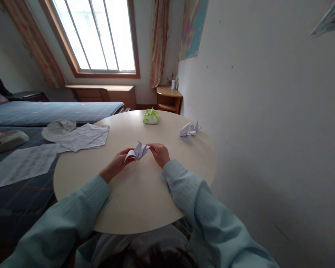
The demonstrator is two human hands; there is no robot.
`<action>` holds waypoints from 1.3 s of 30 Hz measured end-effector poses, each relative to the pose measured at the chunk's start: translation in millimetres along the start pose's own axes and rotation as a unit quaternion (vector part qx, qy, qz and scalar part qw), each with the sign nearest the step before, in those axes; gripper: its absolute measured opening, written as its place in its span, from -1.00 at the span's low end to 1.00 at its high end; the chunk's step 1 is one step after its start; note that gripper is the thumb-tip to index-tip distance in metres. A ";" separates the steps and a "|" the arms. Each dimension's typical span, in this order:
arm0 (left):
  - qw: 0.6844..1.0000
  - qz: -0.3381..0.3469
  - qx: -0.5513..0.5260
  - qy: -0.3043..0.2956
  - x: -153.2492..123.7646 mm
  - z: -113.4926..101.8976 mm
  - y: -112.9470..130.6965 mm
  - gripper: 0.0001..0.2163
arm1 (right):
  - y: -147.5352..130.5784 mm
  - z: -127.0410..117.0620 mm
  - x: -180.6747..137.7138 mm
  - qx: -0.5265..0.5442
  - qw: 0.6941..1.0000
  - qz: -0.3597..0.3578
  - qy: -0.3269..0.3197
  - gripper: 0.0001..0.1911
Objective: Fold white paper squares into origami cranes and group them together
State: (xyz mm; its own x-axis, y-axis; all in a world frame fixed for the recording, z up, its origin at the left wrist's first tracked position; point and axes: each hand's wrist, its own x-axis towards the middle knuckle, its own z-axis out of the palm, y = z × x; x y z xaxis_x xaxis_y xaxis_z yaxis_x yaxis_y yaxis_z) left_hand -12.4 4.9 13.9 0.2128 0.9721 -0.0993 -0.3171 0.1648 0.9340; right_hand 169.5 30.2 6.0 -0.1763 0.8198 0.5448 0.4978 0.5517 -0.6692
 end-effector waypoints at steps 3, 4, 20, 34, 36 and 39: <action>1.000 0.008 0.011 0.010 1.6 -1.1 -1.8 -0.78 | -1.0 -0.1 -1.1 -0.007 1.000 0.015 -0.021 -0.80; 1.000 0.014 0.013 0.013 2.4 -1.9 -2.7 -0.78 | -1.7 -0.3 -1.5 -0.009 0.999 0.019 -0.032 -0.78; 0.994 0.108 0.023 0.000 9.3 -9.4 -10.3 -0.74 | -11.4 4.1 -2.3 0.196 0.958 0.154 -0.144 -0.81; 0.987 0.148 0.060 -0.010 8.4 -10.2 -10.8 -0.72 | -9.8 -1.7 -2.9 0.510 0.745 0.325 -0.282 -0.81; 0.987 0.148 0.067 -0.014 8.9 -11.1 -12.0 -0.73 | -9.3 -2.5 -3.2 0.525 0.722 0.337 -0.297 -0.78; 0.985 0.161 0.064 -0.027 10.2 -12.5 -13.7 -0.74 | -8.6 -3.0 -3.8 0.537 0.697 0.351 -0.319 -0.74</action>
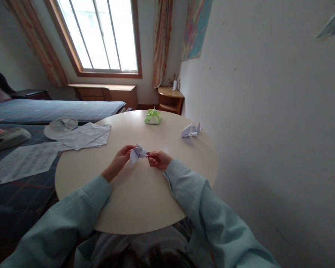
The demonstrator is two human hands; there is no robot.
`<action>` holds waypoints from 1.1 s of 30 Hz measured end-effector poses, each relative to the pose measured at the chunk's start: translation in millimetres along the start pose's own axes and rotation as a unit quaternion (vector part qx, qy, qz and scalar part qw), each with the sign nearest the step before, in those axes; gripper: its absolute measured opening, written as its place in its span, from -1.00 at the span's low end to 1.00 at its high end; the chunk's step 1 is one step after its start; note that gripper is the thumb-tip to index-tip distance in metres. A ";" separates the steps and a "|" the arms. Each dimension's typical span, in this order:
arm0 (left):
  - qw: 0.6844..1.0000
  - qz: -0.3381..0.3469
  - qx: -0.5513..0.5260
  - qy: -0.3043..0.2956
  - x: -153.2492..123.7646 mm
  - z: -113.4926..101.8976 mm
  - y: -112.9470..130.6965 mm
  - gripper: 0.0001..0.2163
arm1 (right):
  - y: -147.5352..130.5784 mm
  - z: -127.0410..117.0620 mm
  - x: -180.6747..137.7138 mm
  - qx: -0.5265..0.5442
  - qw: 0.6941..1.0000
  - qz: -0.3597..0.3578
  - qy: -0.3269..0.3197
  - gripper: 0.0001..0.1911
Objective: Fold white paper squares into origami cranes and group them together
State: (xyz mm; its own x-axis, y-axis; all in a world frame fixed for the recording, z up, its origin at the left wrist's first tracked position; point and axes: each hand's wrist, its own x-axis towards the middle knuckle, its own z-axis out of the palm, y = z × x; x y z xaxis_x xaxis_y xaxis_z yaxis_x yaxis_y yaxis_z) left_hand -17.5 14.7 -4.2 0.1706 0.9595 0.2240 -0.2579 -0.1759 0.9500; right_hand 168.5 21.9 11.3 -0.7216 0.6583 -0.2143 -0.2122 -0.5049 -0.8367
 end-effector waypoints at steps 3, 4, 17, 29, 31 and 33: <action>1.000 0.008 -0.014 -0.016 0.0 -0.3 -0.3 -0.76 | 0.3 -2.1 -0.1 0.005 1.000 0.017 -0.015 -0.72; 1.000 0.006 -0.017 -0.018 -0.3 -0.1 0.2 -0.76 | 0.4 -3.1 -0.1 0.003 1.000 0.022 -0.018 -0.72; 0.994 -0.080 -0.057 0.051 -1.5 3.0 7.0 -0.72 | 3.0 1.3 5.7 -0.129 0.987 -0.051 0.085 -0.82; 0.988 -0.097 -0.087 0.077 -0.5 1.4 7.8 -0.79 | -4.3 -2.2 4.1 -0.316 0.864 -0.256 0.296 -0.80; 0.988 -0.095 -0.092 0.080 0.0 1.3 8.1 -0.79 | -4.2 0.9 1.1 -0.389 0.801 -0.322 0.320 -0.82; 0.988 -0.096 -0.093 0.082 0.5 1.4 8.6 -0.79 | -3.2 4.5 -1.6 -0.461 0.746 -0.371 0.306 -0.85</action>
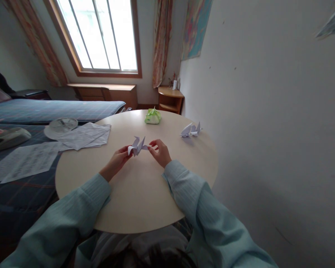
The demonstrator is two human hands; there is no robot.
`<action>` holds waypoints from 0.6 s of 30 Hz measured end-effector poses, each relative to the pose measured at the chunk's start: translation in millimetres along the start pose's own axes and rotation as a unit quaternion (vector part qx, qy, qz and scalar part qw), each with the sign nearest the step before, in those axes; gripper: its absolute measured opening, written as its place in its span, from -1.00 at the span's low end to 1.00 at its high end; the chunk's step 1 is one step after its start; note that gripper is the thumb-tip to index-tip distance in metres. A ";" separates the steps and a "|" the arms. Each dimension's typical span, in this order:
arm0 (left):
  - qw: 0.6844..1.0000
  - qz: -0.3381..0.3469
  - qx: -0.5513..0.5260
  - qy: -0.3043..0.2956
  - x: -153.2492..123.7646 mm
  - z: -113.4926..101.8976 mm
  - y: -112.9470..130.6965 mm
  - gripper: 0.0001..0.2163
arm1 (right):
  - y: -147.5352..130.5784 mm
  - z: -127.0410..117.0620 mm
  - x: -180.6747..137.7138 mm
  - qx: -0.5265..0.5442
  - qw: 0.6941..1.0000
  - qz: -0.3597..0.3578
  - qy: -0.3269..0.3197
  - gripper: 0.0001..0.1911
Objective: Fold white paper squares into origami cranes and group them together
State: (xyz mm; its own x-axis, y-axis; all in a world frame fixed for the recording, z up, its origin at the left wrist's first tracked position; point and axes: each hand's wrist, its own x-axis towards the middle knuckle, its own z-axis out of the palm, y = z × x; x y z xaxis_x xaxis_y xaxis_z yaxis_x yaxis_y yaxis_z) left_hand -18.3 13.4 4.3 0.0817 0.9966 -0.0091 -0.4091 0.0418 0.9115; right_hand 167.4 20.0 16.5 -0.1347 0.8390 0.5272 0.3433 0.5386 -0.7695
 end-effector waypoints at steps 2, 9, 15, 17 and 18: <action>1.000 -0.002 -0.004 0.002 0.5 0.1 0.2 -0.80 | -1.3 0.3 -2.1 -0.033 0.997 -0.066 -0.018 -0.89; 0.999 -0.033 -0.019 -0.016 2.3 -0.8 -0.9 -0.84 | 8.3 2.8 -1.1 -0.056 0.987 -0.139 -0.055 -0.89; 0.996 -0.064 -0.022 -0.050 2.0 -0.9 -1.1 -0.89 | 7.6 2.6 -1.5 -0.051 0.992 -0.100 -0.056 -0.90; 0.996 -0.067 -0.031 -0.050 1.8 -0.8 -1.0 -0.90 | 7.3 2.2 -1.9 -0.053 0.993 -0.095 -0.055 -0.88; 0.996 -0.068 -0.036 -0.049 1.6 -0.7 -0.9 -0.90 | 7.1 1.8 -2.1 -0.056 0.993 -0.092 -0.055 -0.87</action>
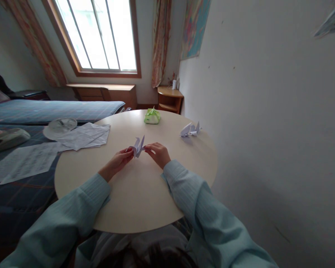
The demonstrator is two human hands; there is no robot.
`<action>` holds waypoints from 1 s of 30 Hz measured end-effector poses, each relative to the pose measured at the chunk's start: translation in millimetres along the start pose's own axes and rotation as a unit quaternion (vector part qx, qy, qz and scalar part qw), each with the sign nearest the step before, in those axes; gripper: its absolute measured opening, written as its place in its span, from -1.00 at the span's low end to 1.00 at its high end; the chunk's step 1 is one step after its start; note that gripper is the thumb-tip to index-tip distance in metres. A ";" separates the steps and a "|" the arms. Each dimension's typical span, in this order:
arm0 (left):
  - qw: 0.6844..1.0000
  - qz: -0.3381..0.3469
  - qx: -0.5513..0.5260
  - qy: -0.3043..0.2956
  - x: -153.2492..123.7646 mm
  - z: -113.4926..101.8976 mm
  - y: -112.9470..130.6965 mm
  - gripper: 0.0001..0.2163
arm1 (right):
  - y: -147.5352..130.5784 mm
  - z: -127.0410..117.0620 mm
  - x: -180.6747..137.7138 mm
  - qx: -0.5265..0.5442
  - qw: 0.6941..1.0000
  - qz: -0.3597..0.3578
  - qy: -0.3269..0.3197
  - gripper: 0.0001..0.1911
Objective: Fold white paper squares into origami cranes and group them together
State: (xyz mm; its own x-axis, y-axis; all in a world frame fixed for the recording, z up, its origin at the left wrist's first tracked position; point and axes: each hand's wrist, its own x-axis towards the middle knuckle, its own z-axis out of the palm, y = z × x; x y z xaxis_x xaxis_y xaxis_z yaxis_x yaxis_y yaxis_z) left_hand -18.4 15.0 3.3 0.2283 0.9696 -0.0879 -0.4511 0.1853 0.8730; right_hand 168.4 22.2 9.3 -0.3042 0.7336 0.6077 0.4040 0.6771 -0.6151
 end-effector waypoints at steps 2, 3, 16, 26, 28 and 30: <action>1.000 -0.003 -0.004 0.001 -0.5 0.2 0.1 -0.92 | -0.8 -1.1 -0.3 -0.011 1.000 0.006 -0.003 -0.85; 1.000 -0.004 -0.003 0.001 -0.7 0.3 0.1 -0.92 | -1.4 -1.8 -0.4 -0.018 1.000 0.009 -0.004 -0.84; 1.000 -0.005 -0.028 0.002 1.6 -4.7 1.0 -0.91 | -7.1 -5.8 -0.5 -0.132 0.989 -0.029 -0.064 -0.81; 1.000 0.004 -0.028 -0.009 -1.9 -0.1 1.0 -0.88 | -11.4 -5.9 -0.9 -0.127 0.991 -0.002 -0.032 -0.83; 1.000 0.014 -0.009 -0.015 -2.1 -0.3 0.8 -0.85 | -12.0 -5.4 -1.3 -0.141 0.990 0.004 -0.029 -0.82; 1.000 0.025 0.011 -0.016 -2.2 -0.4 0.7 -0.81 | -11.4 -4.3 -1.9 -0.146 0.989 0.018 -0.028 -0.83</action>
State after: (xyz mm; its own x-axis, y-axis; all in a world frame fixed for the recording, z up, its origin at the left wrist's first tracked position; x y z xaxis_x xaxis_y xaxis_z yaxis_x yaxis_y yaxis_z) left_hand -19.5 13.1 3.9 0.2342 0.9718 -0.0287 -0.4443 0.1332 0.8859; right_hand 168.1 12.8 17.4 -0.3282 0.7650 0.5542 0.6453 0.6100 -0.4599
